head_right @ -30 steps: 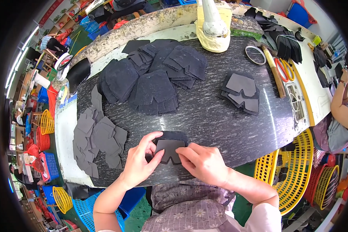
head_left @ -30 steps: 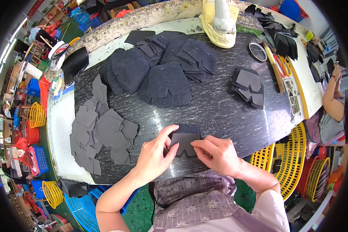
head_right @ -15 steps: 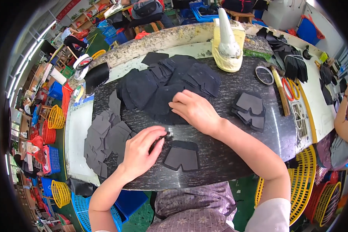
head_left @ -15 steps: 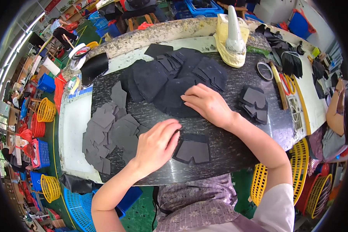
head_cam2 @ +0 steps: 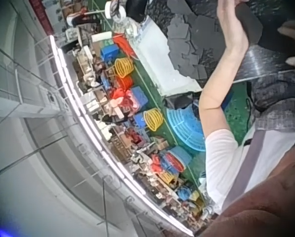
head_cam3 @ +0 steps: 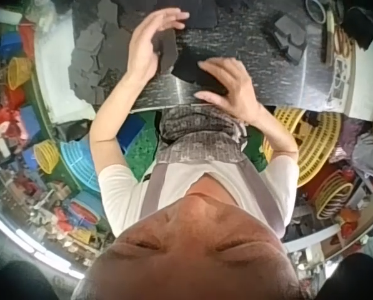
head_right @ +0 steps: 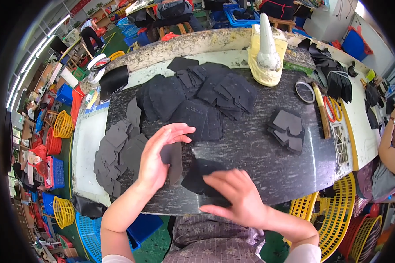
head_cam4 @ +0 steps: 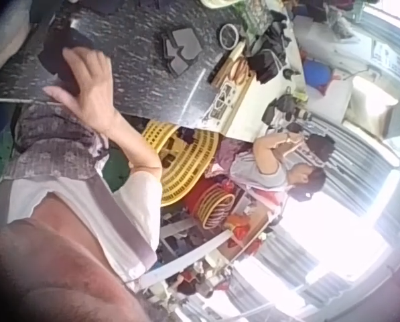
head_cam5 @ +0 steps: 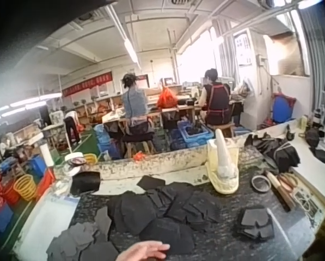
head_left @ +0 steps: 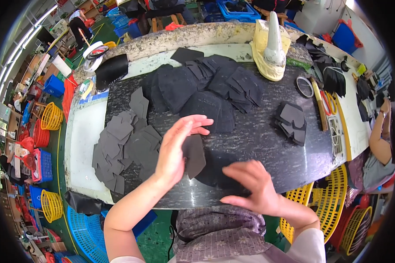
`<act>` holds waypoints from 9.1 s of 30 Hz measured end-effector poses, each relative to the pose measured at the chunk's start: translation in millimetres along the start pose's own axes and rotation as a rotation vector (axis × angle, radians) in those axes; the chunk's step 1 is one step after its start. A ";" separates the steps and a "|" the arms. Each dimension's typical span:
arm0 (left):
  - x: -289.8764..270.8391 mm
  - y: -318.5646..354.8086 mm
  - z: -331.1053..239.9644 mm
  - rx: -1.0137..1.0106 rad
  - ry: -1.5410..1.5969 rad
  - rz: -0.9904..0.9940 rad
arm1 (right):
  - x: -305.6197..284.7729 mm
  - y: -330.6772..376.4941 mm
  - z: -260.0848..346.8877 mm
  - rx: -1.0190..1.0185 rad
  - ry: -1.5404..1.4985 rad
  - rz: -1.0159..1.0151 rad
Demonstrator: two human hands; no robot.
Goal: Sort and inspect cut-out shoe components at a manufacturing workbench.
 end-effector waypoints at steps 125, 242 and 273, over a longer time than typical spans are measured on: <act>62.0 -38.1 -45.5 0.646 -0.927 0.413 | -223.1 -72.5 -199.6 0.264 0.037 -0.658; -20.0 89.2 13.1 -0.017 0.009 -0.114 | 16.4 -22.5 -46.9 0.639 -0.915 0.026; -35.0 98.2 -3.4 0.535 -1.037 -0.263 | -124.7 2.3 -98.4 0.659 -0.146 -0.412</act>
Point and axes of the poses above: each hand's wrist, its own y-axis away from the middle knuckle, its own x-axis out of the palm, z = x × y, the point moved 6 cm from there along -y, towards the middle knuckle, and after that the axes turned 5 degrees about -z, right-handed, at the moved point
